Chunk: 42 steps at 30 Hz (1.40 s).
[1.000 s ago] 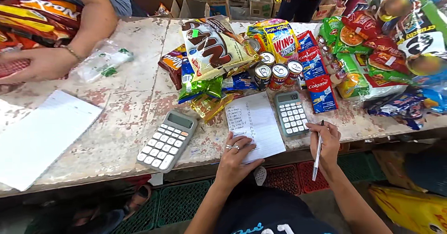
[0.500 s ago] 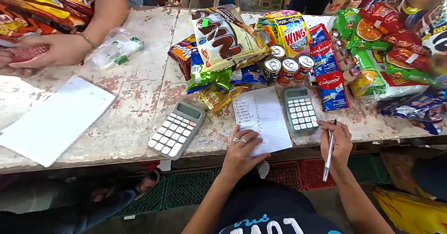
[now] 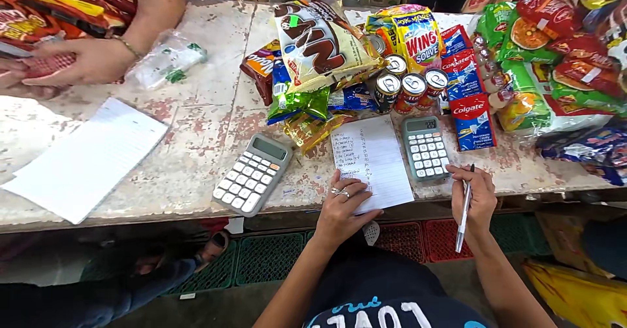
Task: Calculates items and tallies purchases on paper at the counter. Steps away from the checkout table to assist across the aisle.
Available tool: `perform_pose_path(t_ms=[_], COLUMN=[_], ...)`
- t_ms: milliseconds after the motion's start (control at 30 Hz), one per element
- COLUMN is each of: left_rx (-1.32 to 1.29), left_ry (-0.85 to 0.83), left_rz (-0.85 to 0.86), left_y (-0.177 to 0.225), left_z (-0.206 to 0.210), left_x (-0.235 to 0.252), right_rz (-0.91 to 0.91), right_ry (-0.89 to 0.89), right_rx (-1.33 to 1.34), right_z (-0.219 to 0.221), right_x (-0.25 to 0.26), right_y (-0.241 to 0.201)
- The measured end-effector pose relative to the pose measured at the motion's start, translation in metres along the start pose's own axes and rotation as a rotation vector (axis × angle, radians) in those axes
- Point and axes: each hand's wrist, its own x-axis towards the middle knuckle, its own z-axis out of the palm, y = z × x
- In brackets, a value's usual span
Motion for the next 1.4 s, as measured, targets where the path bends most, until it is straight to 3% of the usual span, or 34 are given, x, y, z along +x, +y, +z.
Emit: perform_pose_path(t_ms=[433, 567, 700, 833, 1033, 1167, 1400], left_rx=[-0.025, -0.023, -0.018, -0.022, -0.024, -0.034, -0.033], left_ry=[0.027, 0.038, 0.035, 0.029, 0.043, 0.047, 0.06], left_rz=[0.037, 0.038, 0.037, 0.034, 0.043, 0.041, 0.054], left_y=[0.002, 0.002, 0.002, 0.002, 0.0, 0.001, 0.002], left_z=[-0.002, -0.002, -0.002, -0.002, 0.0, 0.0, 0.0], left_x=[-0.002, -0.002, -0.003, -0.002, -0.004, -0.004, -0.004], right_rz=[-0.065, -0.05, -0.094, -0.115, -0.106, -0.048, -0.065], right_ry=[-0.003, -0.112, -0.109, -0.196, -0.026, -0.064, -0.005], right_rx=[-0.046, -0.178, -0.133, -0.151, -0.101, -0.204, -0.105], right_z=[0.003, 0.017, 0.022, 0.034, -0.003, 0.0, -0.004], right_x=[0.015, 0.014, 0.018, 0.012, 0.018, 0.006, 0.019], right_y=[-0.04, -0.029, -0.051, -0.04, -0.031, 0.006, -0.04])
